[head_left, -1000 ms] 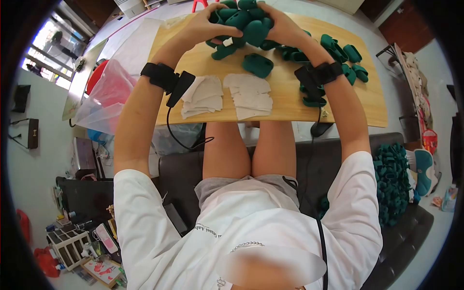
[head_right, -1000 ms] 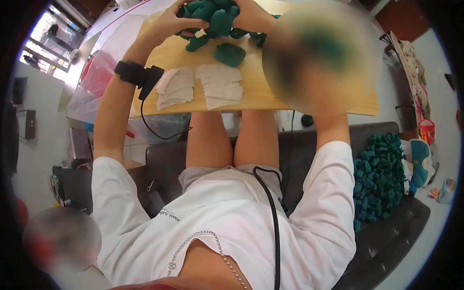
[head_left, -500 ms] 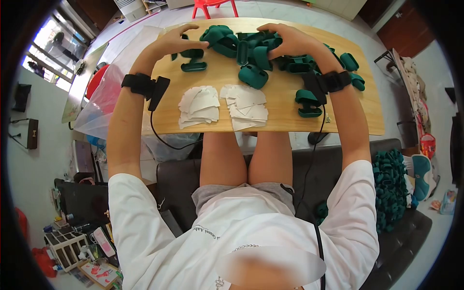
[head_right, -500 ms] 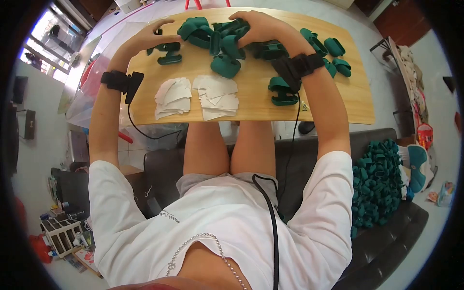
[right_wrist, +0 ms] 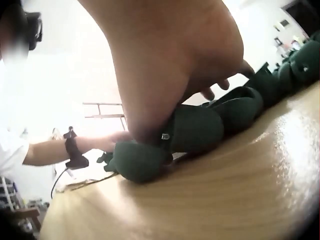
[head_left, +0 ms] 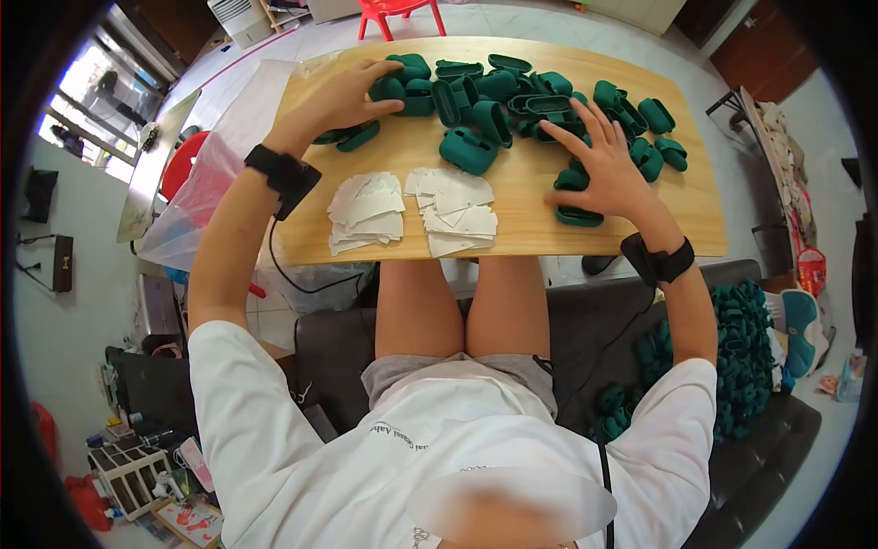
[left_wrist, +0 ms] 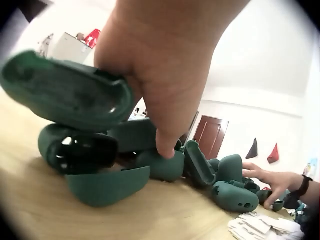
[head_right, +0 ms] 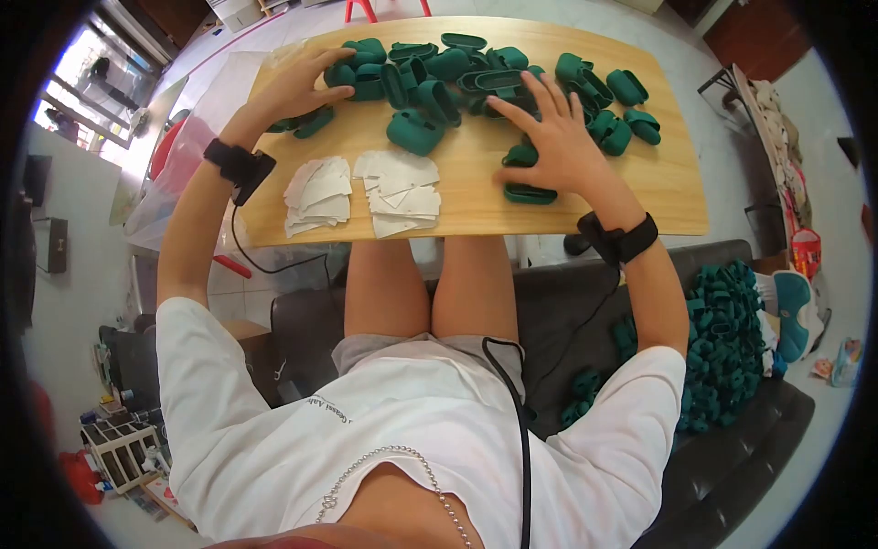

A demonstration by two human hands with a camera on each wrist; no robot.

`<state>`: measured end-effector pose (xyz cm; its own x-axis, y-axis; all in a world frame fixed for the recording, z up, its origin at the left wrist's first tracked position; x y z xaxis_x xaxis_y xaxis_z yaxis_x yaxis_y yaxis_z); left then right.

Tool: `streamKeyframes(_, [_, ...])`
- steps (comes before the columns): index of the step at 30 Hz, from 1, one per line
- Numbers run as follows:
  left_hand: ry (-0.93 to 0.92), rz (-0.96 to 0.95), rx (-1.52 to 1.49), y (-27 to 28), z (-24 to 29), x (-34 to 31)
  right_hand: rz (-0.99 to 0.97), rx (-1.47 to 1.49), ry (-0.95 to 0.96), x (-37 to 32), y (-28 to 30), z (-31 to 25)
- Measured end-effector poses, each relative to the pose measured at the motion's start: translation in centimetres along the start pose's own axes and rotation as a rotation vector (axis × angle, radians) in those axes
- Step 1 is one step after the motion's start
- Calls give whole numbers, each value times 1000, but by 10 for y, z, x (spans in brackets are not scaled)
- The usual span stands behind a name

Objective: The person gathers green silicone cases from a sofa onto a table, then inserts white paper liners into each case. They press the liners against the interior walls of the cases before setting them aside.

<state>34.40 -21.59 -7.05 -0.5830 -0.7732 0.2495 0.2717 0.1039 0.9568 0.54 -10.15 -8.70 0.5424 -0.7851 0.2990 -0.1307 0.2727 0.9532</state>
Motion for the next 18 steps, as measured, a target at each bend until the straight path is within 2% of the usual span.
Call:
streamKeyframes(2, [10, -4, -110, -1, 6, 9, 47, -8, -35, -4, -12, 25])
streamKeyframes(5, [-108, 101, -98, 3, 12, 13, 114, -31, -136, -2, -11, 48])
streamKeyframes(9, [11, 193, -388, 2, 3, 12, 211, -45, -149, 5, -17, 71])
streamKeyframes(10, [45, 208, -473, 7, 3, 10, 181, -47, -121, 5, -11, 68])
streamKeyframes(13, [112, 299, -628, 19, -26, 11, 75, 170, -305, -1, 3, 97])
streamKeyframes(17, [272, 308, -746, 48, -59, 2, -336, -57, -709, -14, 25, 174])
streamKeyframes(18, [374, 249, -681, 46, -72, -1, -312, -5, -763, -16, 23, 192])
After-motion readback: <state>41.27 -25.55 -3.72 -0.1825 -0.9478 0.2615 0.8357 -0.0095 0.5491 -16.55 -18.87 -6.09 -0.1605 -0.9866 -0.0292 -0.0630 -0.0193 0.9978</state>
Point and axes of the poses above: each hand's wrist, its own x-axis towards the middle knuckle, its own y-axis out of the back of the hand, z = x × y, the point moved 4 cm from there along x, towards the middle knuckle, and after that the axes turned 1 degree about x, right-handed, at the moved point
